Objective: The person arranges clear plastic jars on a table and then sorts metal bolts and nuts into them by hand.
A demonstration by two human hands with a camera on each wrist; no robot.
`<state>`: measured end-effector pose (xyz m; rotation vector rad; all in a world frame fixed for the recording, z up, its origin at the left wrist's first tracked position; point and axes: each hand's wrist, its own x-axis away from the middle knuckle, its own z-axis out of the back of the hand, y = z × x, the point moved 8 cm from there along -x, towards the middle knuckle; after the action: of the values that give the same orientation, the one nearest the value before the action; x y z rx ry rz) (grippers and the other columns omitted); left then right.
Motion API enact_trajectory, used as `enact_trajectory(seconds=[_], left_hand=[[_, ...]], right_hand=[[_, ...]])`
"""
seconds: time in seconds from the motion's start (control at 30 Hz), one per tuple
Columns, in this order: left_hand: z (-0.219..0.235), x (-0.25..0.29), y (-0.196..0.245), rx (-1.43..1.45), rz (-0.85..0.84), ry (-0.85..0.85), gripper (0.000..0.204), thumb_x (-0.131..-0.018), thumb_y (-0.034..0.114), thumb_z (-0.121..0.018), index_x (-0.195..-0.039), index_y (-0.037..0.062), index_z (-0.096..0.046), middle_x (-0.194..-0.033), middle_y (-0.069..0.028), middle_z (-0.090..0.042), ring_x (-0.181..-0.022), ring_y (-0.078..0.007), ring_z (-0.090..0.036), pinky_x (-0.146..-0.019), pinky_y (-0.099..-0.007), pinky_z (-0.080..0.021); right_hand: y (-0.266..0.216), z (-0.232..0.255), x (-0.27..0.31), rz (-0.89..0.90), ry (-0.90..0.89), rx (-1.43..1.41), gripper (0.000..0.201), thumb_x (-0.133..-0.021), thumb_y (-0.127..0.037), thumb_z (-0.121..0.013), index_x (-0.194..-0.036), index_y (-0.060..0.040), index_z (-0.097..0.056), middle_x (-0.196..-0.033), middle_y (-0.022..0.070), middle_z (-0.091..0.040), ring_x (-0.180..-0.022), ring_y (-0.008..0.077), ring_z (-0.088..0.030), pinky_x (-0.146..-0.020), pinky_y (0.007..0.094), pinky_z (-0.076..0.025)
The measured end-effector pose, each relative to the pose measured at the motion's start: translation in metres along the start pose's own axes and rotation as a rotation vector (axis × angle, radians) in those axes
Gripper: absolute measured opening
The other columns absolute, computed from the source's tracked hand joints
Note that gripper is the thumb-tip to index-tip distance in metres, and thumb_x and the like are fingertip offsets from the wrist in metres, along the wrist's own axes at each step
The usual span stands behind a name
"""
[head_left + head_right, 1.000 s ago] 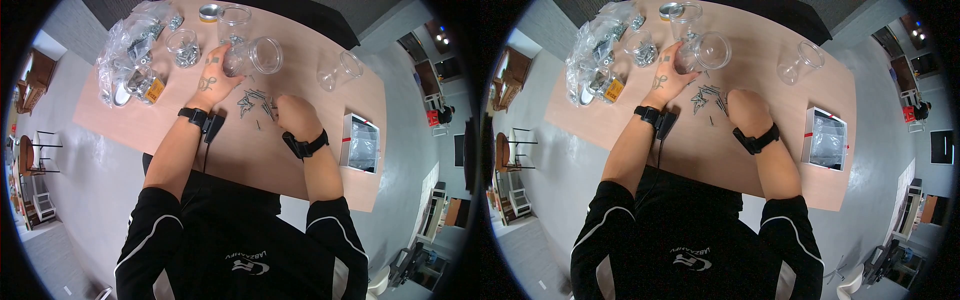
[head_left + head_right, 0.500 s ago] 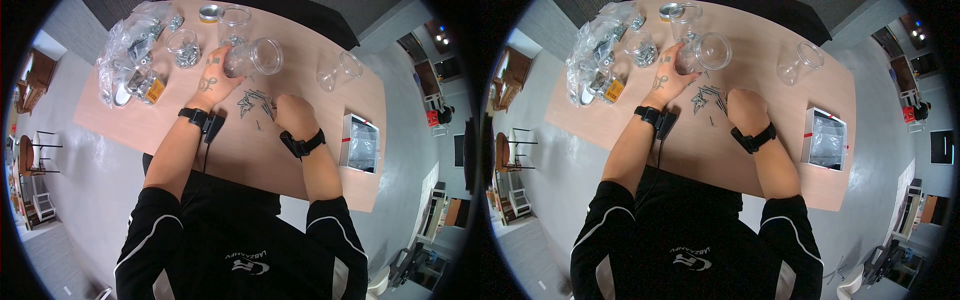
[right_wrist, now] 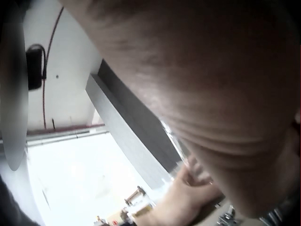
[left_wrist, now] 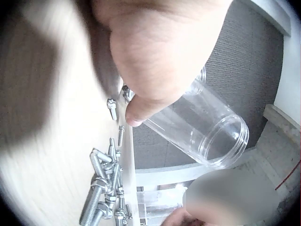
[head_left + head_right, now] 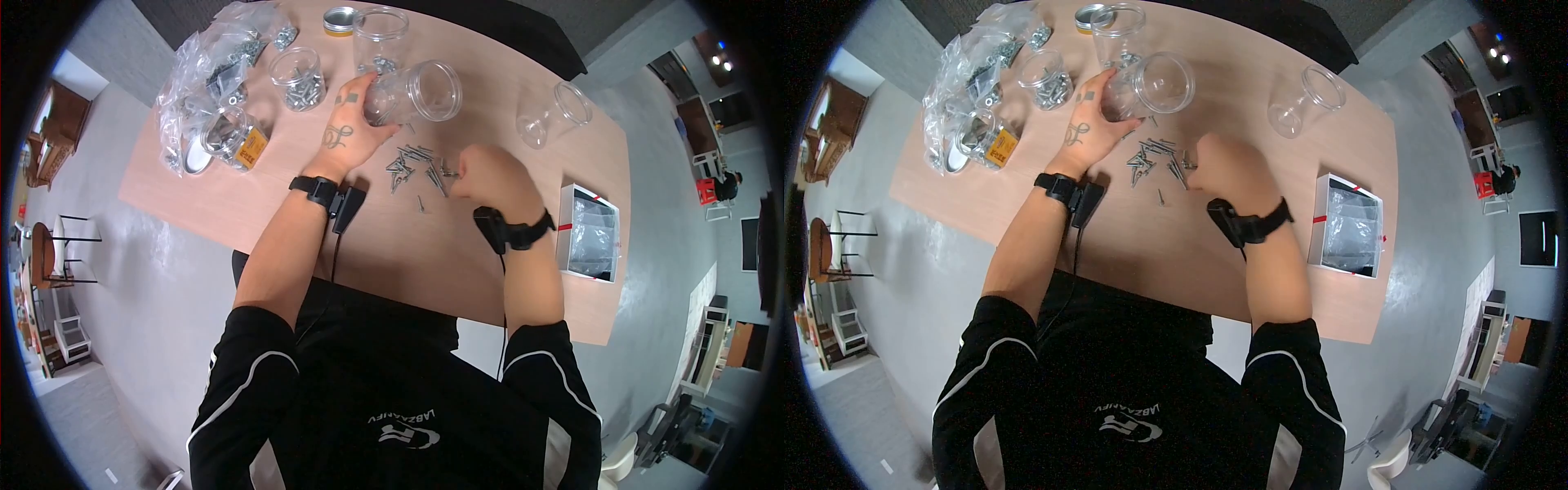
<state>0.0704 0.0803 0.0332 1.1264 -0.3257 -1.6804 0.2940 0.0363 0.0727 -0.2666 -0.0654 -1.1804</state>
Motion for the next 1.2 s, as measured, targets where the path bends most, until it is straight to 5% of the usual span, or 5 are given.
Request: enact_trajectory(seconds=[0.2, 0.3, 0.7, 1.0, 1.2], left_hand=[[0.002, 0.000, 0.006, 0.036, -0.014, -0.012, 0.091, -0.072, 0.012, -0.092, -0.152, 0.0093, -0.049, -0.150, -0.0180, -0.053, -0.136, -0.0378, -0.054, -0.111, -0.0423, -0.050], [-0.001, -0.001, 0.011, 0.036, -0.060, -0.042, 0.089, -0.072, 0.011, -0.092, -0.151, 0.0099, -0.050, -0.151, -0.0174, -0.054, -0.136, -0.0366, -0.055, -0.112, -0.0419, -0.050], [-0.001, 0.001, 0.011, 0.021, -0.071, -0.043, 0.095, -0.070, 0.010, -0.095, -0.153, 0.0075, -0.050, -0.149, -0.0180, -0.058, -0.136, -0.0345, -0.058, -0.111, -0.0405, -0.051], [0.005, -0.001, -0.009, 0.069, 0.040, 0.103, 0.100, -0.069, 0.013, -0.098, -0.154, 0.0020, -0.046, -0.146, -0.0189, -0.057, -0.130, -0.0302, -0.060, -0.106, -0.0382, -0.052], [0.007, -0.002, -0.001, 0.042, 0.052, 0.049, 0.101, -0.069, 0.016, -0.098, -0.154, 0.0014, -0.046, -0.147, -0.0201, -0.056, -0.132, -0.0327, -0.058, -0.107, -0.0396, -0.052]], right_hand=[[-0.002, 0.071, 0.022, 0.120, 0.482, -0.697, 0.018, -0.088, -0.011, -0.079, -0.100, 0.0004, -0.073, -0.081, 0.0066, -0.072, -0.071, 0.0122, -0.064, -0.066, 0.0280, -0.052], [-0.004, 0.077, 0.023, 0.174, 0.727, -0.766, 0.017, -0.089, -0.011, -0.079, -0.101, 0.0002, -0.074, -0.084, 0.0058, -0.074, -0.070, 0.0134, -0.064, -0.066, 0.0287, -0.052], [-0.005, 0.066, 0.013, 0.224, 0.867, -0.779, 0.014, -0.095, -0.014, -0.078, -0.099, -0.0014, -0.074, -0.081, 0.0058, -0.069, -0.070, 0.0146, -0.062, -0.066, 0.0293, -0.051], [-0.003, 0.013, -0.025, 0.088, 0.331, -0.603, 0.019, -0.095, -0.020, -0.071, -0.100, -0.0024, -0.075, -0.089, 0.0134, -0.074, -0.080, 0.0263, -0.072, -0.072, 0.0372, -0.056], [-0.016, -0.031, -0.038, 0.068, 0.251, -0.318, 0.021, -0.093, -0.024, -0.070, -0.102, -0.0062, -0.077, -0.105, 0.0148, -0.075, -0.099, 0.0357, -0.072, -0.086, 0.0467, -0.058]])
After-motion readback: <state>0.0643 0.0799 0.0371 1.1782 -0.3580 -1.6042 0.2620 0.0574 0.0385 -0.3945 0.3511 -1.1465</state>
